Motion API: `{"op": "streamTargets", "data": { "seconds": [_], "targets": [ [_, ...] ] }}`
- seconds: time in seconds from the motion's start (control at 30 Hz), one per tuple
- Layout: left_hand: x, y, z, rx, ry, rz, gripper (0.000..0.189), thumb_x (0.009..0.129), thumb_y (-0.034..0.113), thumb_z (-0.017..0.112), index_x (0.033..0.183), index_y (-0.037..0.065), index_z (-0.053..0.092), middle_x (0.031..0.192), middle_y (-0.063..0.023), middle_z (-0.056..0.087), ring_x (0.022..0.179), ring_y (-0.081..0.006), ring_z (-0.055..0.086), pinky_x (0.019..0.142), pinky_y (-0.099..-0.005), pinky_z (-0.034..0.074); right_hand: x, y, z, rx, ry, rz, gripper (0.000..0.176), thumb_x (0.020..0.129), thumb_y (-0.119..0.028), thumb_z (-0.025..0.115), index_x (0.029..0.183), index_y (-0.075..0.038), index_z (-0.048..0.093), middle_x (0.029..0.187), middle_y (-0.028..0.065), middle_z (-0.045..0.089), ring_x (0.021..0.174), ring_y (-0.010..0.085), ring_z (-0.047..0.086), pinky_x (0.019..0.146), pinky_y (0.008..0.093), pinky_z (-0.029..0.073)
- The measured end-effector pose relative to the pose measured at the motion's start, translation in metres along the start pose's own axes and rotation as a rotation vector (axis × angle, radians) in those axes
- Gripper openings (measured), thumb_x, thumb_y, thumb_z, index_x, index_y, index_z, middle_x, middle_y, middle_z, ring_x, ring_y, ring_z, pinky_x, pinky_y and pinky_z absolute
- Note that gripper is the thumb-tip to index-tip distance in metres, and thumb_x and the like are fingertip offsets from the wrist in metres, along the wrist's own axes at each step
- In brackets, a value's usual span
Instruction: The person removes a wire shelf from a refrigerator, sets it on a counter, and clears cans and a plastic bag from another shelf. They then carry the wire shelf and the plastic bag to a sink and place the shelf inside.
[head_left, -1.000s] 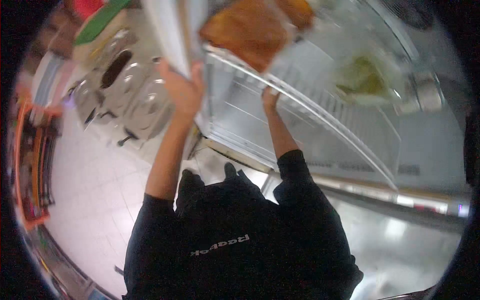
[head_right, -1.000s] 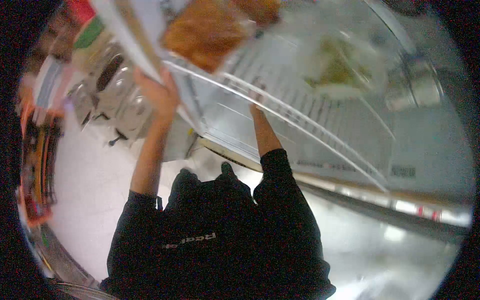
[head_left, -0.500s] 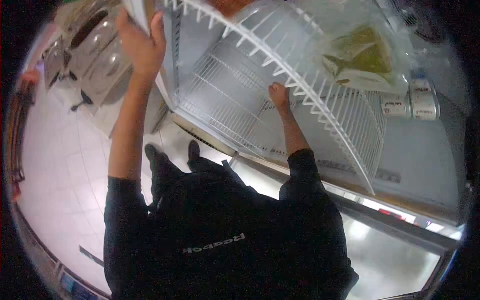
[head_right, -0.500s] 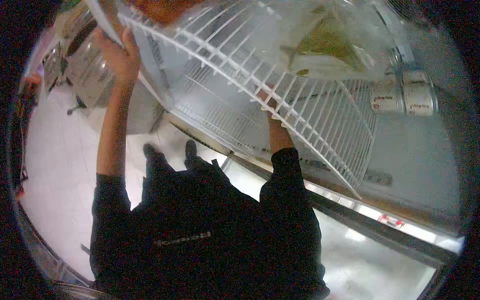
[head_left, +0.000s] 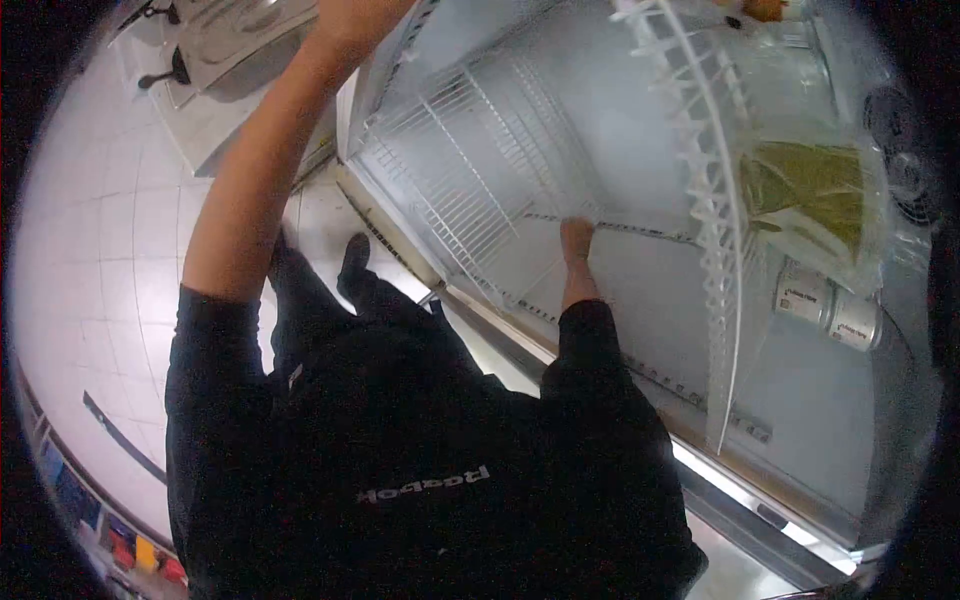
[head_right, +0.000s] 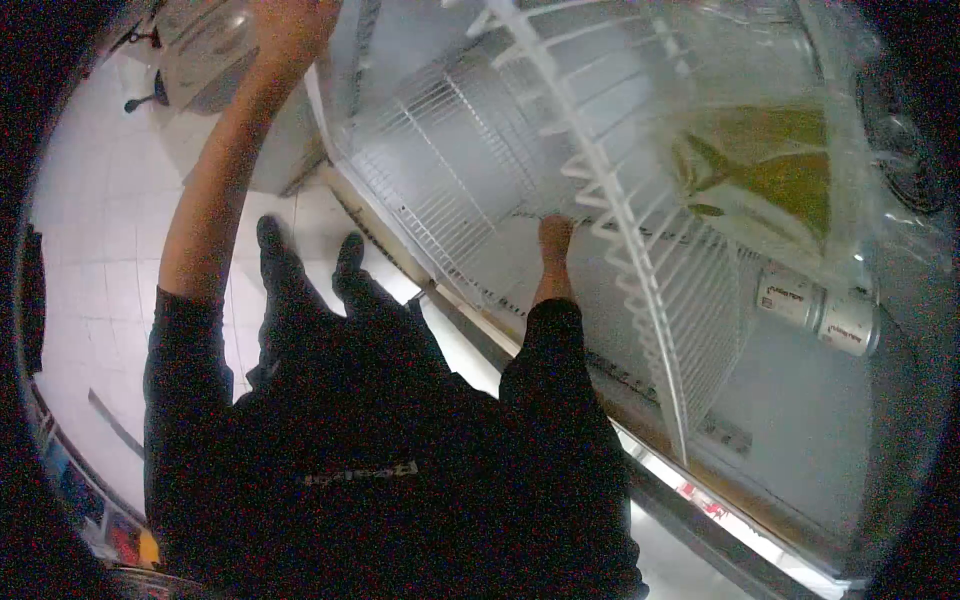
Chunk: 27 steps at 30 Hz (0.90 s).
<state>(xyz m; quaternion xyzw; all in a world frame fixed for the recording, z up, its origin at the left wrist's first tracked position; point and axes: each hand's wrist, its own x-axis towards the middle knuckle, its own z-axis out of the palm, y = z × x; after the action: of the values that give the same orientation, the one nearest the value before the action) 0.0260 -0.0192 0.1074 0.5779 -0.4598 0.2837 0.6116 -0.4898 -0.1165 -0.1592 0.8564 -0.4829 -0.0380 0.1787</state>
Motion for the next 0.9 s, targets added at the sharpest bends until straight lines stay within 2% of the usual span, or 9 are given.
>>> {"op": "streamTargets", "data": {
  "seconds": [0.1, 0.2, 0.3, 0.4, 0.5, 0.63, 0.73, 0.77, 0.9],
  "targets": [
    [0.001, 0.004, -0.001, -0.005, -0.01, -0.017, 0.054, 0.085, 0.025, 0.05, 0.123, -0.004, 0.026, 0.11, -0.0271, 0.042, 0.099, -0.0378, 0.047, 0.084, -0.0401, 0.038, 0.067, -0.037, -0.051, 0.151, -0.131, 0.093, 0.035, 0.08, -0.029, 0.054, 0.061, 0.0, 0.051, 0.062, 0.0069, 0.053, 0.061, 0.0246, 0.053, 0.055, 0.0387, 0.041],
    [0.004, 0.0, 0.002, -0.023, 0.037, 0.065, 0.056, 0.085, 0.027, 0.051, 0.124, -0.004, 0.026, 0.112, -0.0274, 0.041, 0.101, -0.0383, 0.045, 0.087, -0.0412, 0.035, 0.025, -0.009, -0.009, 0.667, 0.154, -0.051, 0.037, 0.082, -0.03, 0.052, 0.061, 0.001, 0.049, 0.062, 0.0097, 0.052, 0.059, 0.0215, 0.05, 0.055, 0.0389, 0.039],
    [0.008, 0.01, -0.006, 0.015, -0.007, 0.056, 0.057, 0.085, 0.028, 0.051, 0.124, -0.004, 0.025, 0.113, -0.0276, 0.04, 0.102, -0.0385, 0.044, 0.088, -0.0421, 0.034, -0.013, 0.017, 0.041, -0.227, 0.218, -0.25, 0.032, 0.083, -0.028, 0.05, 0.068, 0.0, 0.053, 0.071, 0.0132, 0.056, 0.064, 0.0203, 0.053, 0.059, 0.0375, 0.041],
    [0.003, -0.001, 0.004, -0.023, 0.031, 0.063, 0.058, 0.084, 0.029, 0.052, 0.124, -0.005, 0.025, 0.114, -0.0279, 0.04, 0.102, -0.0392, 0.044, 0.088, -0.0424, 0.034, 0.019, -0.018, -0.04, 0.063, -0.157, 0.048, 0.026, 0.083, -0.025, 0.049, 0.077, -0.001, 0.057, 0.08, 0.013, 0.059, 0.071, 0.0218, 0.056, 0.064, 0.0384, 0.043],
    [0.0, 0.004, 0.001, -0.012, 0.014, 0.014, 0.059, 0.084, 0.028, 0.052, 0.125, -0.005, 0.025, 0.113, -0.0279, 0.04, 0.102, -0.0399, 0.044, 0.087, -0.0426, 0.035, 0.03, -0.01, -0.028, 0.301, -0.037, 0.085, 0.023, 0.082, -0.022, 0.049, 0.076, -0.001, 0.057, 0.079, 0.0127, 0.058, 0.07, 0.0217, 0.055, 0.064, 0.0383, 0.043],
    [0.001, 0.003, -0.001, 0.043, 0.003, 0.036, 0.059, 0.084, 0.027, 0.053, 0.125, -0.004, 0.024, 0.111, -0.0279, 0.041, 0.1, -0.0403, 0.045, 0.085, -0.0431, 0.036, -0.002, -0.001, 0.003, -0.115, 0.079, -0.097, 0.019, 0.082, -0.017, 0.05, 0.074, -0.001, 0.057, 0.077, 0.0122, 0.058, 0.069, 0.0216, 0.055, 0.064, 0.0381, 0.042],
    [0.001, 0.003, 0.0, -0.028, -0.003, 0.018, 0.059, 0.084, 0.027, 0.052, 0.125, -0.003, 0.024, 0.109, -0.0279, 0.042, 0.099, -0.0405, 0.046, 0.083, -0.0435, 0.037, 0.057, -0.032, -0.057, 0.132, -0.321, 0.199, 0.016, 0.081, -0.014, 0.05, 0.073, -0.001, 0.056, 0.077, 0.012, 0.057, 0.071, 0.0218, 0.055, 0.066, 0.0389, 0.041],
    [0.003, 0.01, -0.006, -0.038, -0.051, -0.037, 0.06, 0.083, 0.027, 0.053, 0.125, -0.003, 0.023, 0.108, -0.0274, 0.042, 0.097, -0.0406, 0.047, 0.082, -0.0432, 0.038, 0.054, -0.017, -0.019, 0.426, -0.09, 0.191, 0.017, 0.079, -0.013, 0.051, 0.068, -0.001, 0.053, 0.072, 0.0121, 0.056, 0.068, 0.0236, 0.054, 0.066, 0.0418, 0.04],
    [0.01, -0.001, 0.0, -0.004, -0.033, -0.051, 0.06, 0.082, 0.028, 0.055, 0.124, -0.004, 0.025, 0.109, -0.0283, 0.042, 0.097, -0.0411, 0.047, 0.082, -0.0428, 0.038, 0.059, -0.008, 0.002, 0.134, -0.042, -0.001, 0.02, 0.079, -0.012, 0.052, 0.062, -0.001, 0.05, 0.065, 0.0114, 0.052, 0.064, 0.0226, 0.052, 0.066, 0.0404, 0.039]
  ]
}}
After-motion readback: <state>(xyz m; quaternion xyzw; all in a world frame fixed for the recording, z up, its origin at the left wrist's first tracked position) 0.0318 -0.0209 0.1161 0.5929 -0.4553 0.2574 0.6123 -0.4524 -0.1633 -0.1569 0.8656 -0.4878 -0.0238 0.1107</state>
